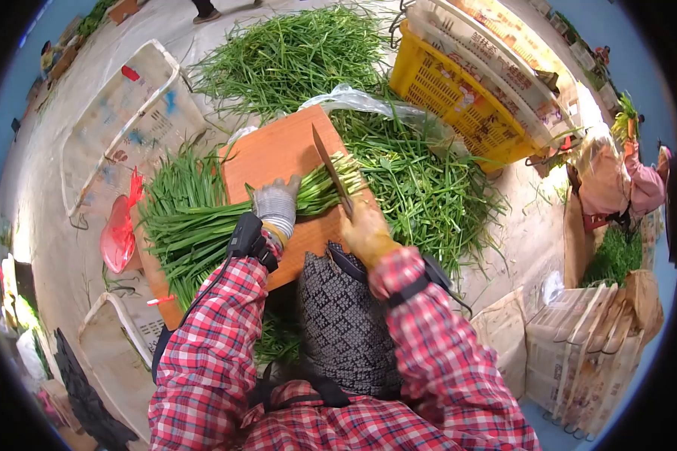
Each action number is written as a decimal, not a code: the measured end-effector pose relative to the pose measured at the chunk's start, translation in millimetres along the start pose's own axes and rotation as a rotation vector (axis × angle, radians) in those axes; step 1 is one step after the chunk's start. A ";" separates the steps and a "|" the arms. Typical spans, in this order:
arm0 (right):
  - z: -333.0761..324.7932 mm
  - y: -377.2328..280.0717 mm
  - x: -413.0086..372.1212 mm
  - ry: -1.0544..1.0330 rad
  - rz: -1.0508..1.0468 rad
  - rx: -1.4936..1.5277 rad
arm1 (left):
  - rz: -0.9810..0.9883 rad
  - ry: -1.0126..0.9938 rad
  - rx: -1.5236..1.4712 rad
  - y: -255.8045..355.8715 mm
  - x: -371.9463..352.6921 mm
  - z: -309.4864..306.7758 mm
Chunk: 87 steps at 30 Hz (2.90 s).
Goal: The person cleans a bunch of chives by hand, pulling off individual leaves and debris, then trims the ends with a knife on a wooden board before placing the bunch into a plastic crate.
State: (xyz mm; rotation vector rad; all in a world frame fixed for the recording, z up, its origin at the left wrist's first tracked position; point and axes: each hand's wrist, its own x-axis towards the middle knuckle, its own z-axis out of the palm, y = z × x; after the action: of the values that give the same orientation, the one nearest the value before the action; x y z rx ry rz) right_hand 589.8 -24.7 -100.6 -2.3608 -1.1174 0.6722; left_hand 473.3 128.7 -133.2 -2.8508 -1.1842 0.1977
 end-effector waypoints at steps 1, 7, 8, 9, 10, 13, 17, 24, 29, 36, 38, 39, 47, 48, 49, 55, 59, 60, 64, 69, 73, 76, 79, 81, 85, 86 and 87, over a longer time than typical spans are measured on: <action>11.1 -4.8 7.5 0.012 0.006 0.013 | 0.002 0.022 0.005 2.0 0.5 -1.6; 34.6 27.6 65.1 0.225 -0.111 0.139 | -0.064 0.007 0.056 2.2 2.5 4.7; 16.5 30.9 58.3 0.236 -0.016 0.162 | -0.069 0.021 0.049 3.4 0.7 2.0; -5.2 32.8 43.6 0.243 0.089 0.187 | -0.063 0.016 0.058 2.9 -0.5 3.5; -22.2 40.2 29.0 0.300 0.137 0.292 | -0.064 0.048 0.078 3.6 -0.5 5.3; -46.1 66.0 -5.1 0.353 0.070 0.279 | -0.074 0.022 0.051 10.2 0.2 12.2; -39.4 60.0 -45.9 0.152 -0.152 0.509 | -0.030 0.149 0.072 -2.8 4.1 41.1; -11.1 46.9 -44.2 0.092 -0.079 0.283 | -0.169 0.037 -0.038 12.5 1.7 11.5; 21.9 46.0 -4.2 0.155 -0.207 0.246 | -0.156 0.047 0.003 11.6 1.9 15.4; -14.1 67.6 -5.0 0.277 -0.010 0.032 | -0.117 0.084 -0.074 -19.4 -0.1 -11.4; -32.8 78.7 -3.5 0.365 -0.060 0.091 | -0.147 -0.049 -0.074 -26.3 -5.2 -76.8; -50.1 67.4 -6.9 0.338 -0.020 0.060 | -0.190 -0.053 -0.137 -31.4 -7.5 -106.1; -41.2 37.8 10.6 0.095 -0.330 -0.074 | 0.231 0.461 -0.819 -105.6 -69.8 -230.6; -36.7 28.6 8.1 0.024 -0.281 -0.195 | 0.165 0.476 -0.877 -108.5 -89.6 -248.8; -31.3 22.1 6.8 -0.048 -0.232 -0.312 | 0.219 0.455 -0.943 -122.3 -96.0 -256.2; -29.2 84.4 -34.1 0.056 -0.330 -0.486 | -0.114 0.253 -1.569 -184.6 -182.1 -283.3; -85.3 127.4 -106.9 0.100 -0.149 -0.604 | -0.176 0.298 -1.802 -175.1 -225.6 -268.3; -105.7 135.1 -115.3 0.079 -0.128 -0.715 | -0.226 0.291 -1.796 -170.7 -237.0 -262.5; -158.0 170.5 -106.2 -0.080 -0.058 -0.849 | -0.308 0.313 -1.888 -152.1 -265.8 -233.8; -136.4 97.0 -61.8 0.075 -0.180 -0.482 | -0.161 0.263 -2.165 -109.5 -279.6 -216.2; -61.3 81.4 1.5 0.039 -0.279 -0.413 | -0.120 0.172 -2.142 -83.4 -285.7 -194.5; -37.5 73.1 24.9 0.035 -0.329 -0.365 | -0.135 0.185 -2.022 -54.8 -290.8 -191.8; -31.9 74.4 34.3 0.093 -0.396 -0.253 | -0.270 0.347 -1.855 -59.3 -289.3 -182.9; -28.4 84.9 43.6 0.076 -0.407 -0.137 | -0.202 0.602 -1.886 -67.5 -266.6 -198.5; -27.5 101.2 35.3 0.050 -0.423 0.331 | 0.135 1.002 -1.972 -91.7 -192.6 -217.1; -23.2 113.1 34.5 0.053 -0.367 0.358 | 0.164 1.026 -1.941 -93.5 -169.4 -215.2; -26.2 120.8 28.5 0.071 -0.350 0.358 | 0.194 1.051 -1.908 -93.4 -144.1 -215.0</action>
State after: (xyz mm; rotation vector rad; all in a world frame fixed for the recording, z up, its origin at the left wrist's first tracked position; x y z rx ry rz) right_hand 691.6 -76.4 -156.0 -1.8194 -1.2239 0.5979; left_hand 336.3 93.5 102.8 -2.5565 -0.7297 -3.3712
